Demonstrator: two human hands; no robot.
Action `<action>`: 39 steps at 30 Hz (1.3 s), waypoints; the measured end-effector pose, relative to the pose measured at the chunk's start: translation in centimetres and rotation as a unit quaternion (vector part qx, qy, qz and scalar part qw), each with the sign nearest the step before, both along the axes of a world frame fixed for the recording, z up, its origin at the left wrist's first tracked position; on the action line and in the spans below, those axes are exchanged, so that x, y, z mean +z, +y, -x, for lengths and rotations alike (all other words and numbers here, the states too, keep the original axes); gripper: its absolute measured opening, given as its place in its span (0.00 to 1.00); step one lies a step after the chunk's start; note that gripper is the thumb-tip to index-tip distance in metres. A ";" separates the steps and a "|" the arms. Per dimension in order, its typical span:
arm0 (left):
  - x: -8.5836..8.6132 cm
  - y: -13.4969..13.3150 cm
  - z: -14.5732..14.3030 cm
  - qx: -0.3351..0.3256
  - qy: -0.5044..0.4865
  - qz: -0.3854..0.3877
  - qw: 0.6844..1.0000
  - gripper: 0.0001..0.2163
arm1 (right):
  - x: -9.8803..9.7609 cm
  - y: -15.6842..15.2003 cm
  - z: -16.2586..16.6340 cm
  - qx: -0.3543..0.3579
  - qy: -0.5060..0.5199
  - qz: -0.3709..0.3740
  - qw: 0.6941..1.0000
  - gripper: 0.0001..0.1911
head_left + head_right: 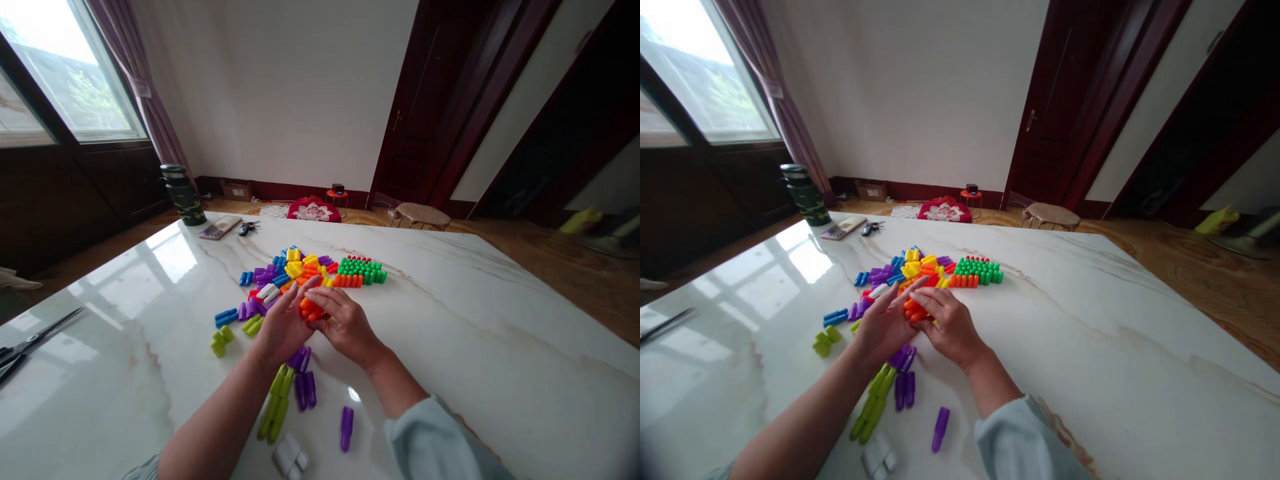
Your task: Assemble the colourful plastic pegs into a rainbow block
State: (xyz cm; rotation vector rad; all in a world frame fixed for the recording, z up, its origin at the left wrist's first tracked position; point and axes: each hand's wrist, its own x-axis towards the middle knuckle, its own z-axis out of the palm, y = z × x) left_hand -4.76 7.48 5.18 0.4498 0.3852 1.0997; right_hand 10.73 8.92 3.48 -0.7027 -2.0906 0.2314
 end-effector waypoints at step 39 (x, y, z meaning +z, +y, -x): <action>-1.4 0.5 0.2 -0.052 0.100 -0.070 0.991 0.20 | -5.1 5.4 -9.0 -0.448 0.112 0.134 0.877 0.16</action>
